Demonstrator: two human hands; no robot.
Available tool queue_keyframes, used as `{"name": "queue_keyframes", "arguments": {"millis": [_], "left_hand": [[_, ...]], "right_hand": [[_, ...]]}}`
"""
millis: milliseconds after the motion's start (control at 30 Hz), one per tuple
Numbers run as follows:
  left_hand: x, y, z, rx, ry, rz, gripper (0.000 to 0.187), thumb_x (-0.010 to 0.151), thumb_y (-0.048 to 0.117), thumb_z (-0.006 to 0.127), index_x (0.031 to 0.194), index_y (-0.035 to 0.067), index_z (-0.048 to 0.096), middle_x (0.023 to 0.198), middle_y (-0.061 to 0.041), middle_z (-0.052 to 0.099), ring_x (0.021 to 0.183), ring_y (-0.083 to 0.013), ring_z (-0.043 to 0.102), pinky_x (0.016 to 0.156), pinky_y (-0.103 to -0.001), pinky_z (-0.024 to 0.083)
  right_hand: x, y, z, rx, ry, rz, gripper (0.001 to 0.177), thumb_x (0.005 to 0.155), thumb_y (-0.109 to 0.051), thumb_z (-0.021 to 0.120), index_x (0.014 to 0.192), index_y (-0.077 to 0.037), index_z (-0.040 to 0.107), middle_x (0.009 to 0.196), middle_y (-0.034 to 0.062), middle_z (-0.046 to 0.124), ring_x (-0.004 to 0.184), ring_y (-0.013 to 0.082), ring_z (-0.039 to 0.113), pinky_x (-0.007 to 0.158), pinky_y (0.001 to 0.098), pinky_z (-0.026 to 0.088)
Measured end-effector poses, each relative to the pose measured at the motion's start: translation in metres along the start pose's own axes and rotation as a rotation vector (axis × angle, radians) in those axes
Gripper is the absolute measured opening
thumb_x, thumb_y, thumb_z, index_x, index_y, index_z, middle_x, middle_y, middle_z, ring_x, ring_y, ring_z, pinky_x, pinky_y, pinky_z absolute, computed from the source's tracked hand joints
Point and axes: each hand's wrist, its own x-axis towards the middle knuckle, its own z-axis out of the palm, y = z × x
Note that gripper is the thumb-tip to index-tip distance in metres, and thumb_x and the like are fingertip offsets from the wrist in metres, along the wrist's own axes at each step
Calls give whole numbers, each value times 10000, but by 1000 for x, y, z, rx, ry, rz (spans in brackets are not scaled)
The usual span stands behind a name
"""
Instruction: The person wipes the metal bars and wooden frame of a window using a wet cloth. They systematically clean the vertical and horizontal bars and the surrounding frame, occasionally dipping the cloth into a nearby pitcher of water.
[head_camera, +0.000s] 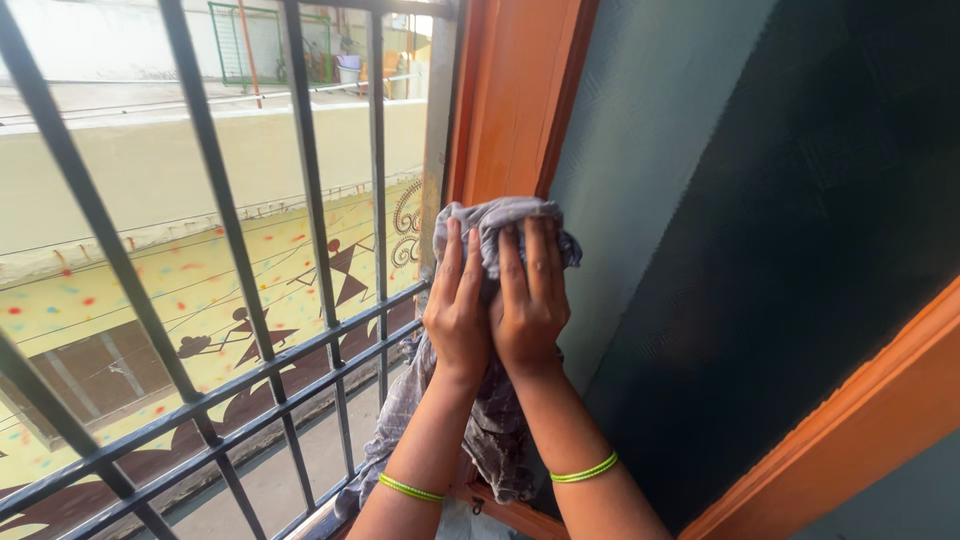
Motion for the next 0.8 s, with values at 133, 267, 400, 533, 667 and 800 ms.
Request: {"name": "queue_keyframes", "arguments": {"millis": [133,267,400,533,667,800], "left_hand": [[-26,-9,1,26,-14,-26,455,962,-33,624,1414,22,609,1525,-211,533,1352,-368,614,1082,-423,550],[-45,-16,-1,35,-25,-38,444,959,-16,636,1402,-3,611,1507,-213,546,1348,-364,614,1089,-431,541],[-64,-22,-7,5,-50,-77,444,937,-22,631,1381,-17,620,1493,-222,557,1357,-369,599,1109,-442,511],[-79,-32,-8,-9,-73,-94,432,950,-50,610,1381,-12,628,1496,-214,570,1367,-359,604,1133,-437,510],[-89,-39,-12,-17,-88,-81,446,938,-28,636,1383,-13,618,1487,-213,565,1339,-368,614,1121,-440,510],[-93,-40,-20,23,-101,-78,463,910,-31,639,1370,15,640,1470,-191,591,1228,-355,665,1042,-417,540]], "right_hand": [[-32,0,2,-18,-22,23,311,1062,-111,555,1328,-5,678,1442,205,572,1335,407,595,1141,474,509],[-55,-3,3,-21,-13,30,296,1060,-111,576,1320,-19,685,1433,183,574,1330,389,599,1142,470,518],[-77,-5,6,-47,-23,38,285,1048,-105,580,1300,-32,692,1416,176,577,1307,390,600,1126,467,520],[-99,-6,11,-78,-31,48,284,1039,-86,577,1287,-37,706,1404,169,585,1294,385,611,1117,464,531],[-116,-7,13,-103,-58,61,276,1033,-72,579,1272,-48,716,1394,170,596,1273,383,626,1106,459,536],[-118,-13,6,-124,-75,52,258,1021,-55,595,1242,-45,727,1370,169,628,1279,360,635,1082,462,548]]}}
